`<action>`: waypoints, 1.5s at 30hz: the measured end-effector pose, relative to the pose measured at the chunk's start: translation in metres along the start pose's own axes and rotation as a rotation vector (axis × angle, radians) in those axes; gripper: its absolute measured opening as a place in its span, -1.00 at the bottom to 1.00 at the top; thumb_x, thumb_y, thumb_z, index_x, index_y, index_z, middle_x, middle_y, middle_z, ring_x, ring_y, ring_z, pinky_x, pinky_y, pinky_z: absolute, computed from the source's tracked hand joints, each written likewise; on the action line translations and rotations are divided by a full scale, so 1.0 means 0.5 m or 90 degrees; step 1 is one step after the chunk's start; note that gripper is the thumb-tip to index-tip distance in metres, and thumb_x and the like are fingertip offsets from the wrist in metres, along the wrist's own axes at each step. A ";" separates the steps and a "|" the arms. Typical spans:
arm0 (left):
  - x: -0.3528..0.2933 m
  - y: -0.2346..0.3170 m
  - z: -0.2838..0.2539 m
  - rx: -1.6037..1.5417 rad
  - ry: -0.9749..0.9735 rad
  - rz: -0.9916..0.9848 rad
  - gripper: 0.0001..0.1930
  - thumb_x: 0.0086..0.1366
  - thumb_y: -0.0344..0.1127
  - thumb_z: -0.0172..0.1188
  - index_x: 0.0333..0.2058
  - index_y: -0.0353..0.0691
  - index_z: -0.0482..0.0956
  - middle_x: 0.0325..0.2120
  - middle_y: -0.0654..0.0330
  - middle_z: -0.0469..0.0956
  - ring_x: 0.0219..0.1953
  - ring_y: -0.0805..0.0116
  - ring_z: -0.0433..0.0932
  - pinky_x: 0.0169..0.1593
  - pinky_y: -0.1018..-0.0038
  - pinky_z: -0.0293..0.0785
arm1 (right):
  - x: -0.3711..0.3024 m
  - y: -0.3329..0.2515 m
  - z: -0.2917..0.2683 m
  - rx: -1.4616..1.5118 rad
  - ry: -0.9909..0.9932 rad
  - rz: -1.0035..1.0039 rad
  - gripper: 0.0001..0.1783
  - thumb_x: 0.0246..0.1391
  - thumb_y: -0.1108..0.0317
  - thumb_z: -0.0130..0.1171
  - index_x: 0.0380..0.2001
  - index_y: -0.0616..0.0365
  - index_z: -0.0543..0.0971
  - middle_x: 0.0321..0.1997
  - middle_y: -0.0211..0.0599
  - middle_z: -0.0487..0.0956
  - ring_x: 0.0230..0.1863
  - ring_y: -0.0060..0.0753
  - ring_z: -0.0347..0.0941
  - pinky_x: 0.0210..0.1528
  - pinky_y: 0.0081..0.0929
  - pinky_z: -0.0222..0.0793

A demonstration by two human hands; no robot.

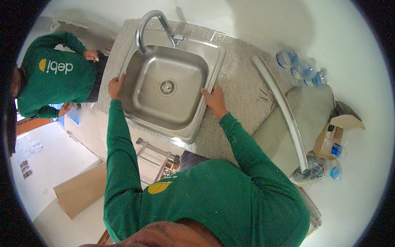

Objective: The person positions a stainless steel sink into a countertop cutout and uses a utility knife to trim excess material around the sink edges. The person repeatedly adjusts the sink and scrapes the countertop perimeter to fit the sink flush.

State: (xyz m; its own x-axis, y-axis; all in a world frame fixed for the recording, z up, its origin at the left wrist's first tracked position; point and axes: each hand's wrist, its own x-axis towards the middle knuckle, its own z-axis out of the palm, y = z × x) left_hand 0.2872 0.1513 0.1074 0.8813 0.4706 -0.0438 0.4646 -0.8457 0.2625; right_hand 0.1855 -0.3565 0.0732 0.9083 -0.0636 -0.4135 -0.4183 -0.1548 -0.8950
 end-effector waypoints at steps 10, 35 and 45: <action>0.007 0.011 -0.060 0.099 0.012 -0.012 0.03 0.19 0.67 0.14 -0.10 -0.43 0.77 -0.12 -0.26 0.74 -0.05 -0.25 0.72 0.04 -0.01 0.60 | -0.039 -0.047 0.018 -0.017 -0.009 -0.005 -0.57 0.35 0.19 0.33 0.04 0.34 0.56 -0.10 0.01 0.70 -0.11 -0.13 0.67 -0.05 -0.19 0.58; 0.030 0.064 -0.105 0.128 -0.023 0.002 -0.02 0.19 0.66 0.13 -0.25 -0.38 0.80 -0.24 -0.30 0.73 -0.08 -0.25 0.73 0.03 -0.06 0.59 | -0.061 -0.054 0.016 0.083 0.022 0.005 -0.60 0.30 0.27 0.36 -0.01 0.35 0.51 -0.10 -0.04 0.67 -0.07 -0.20 0.61 0.02 -0.20 0.55; 0.059 0.071 -0.116 0.106 -0.086 0.000 0.00 0.14 0.69 0.15 -0.22 -0.36 0.80 -0.18 -0.30 0.73 -0.05 -0.27 0.73 0.07 -0.02 0.60 | -0.069 -0.034 0.042 0.035 0.025 -0.048 -0.62 0.34 0.26 0.33 -0.02 0.32 0.47 -0.16 -0.06 0.61 -0.15 -0.23 0.56 -0.08 -0.20 0.50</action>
State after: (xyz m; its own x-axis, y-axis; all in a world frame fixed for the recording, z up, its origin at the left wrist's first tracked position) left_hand 0.3245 0.1496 0.1714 0.8797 0.4420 -0.1752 0.4625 -0.8809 0.1000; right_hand 0.1610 -0.3308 0.0994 0.9365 -0.0930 -0.3382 -0.3470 -0.1063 -0.9318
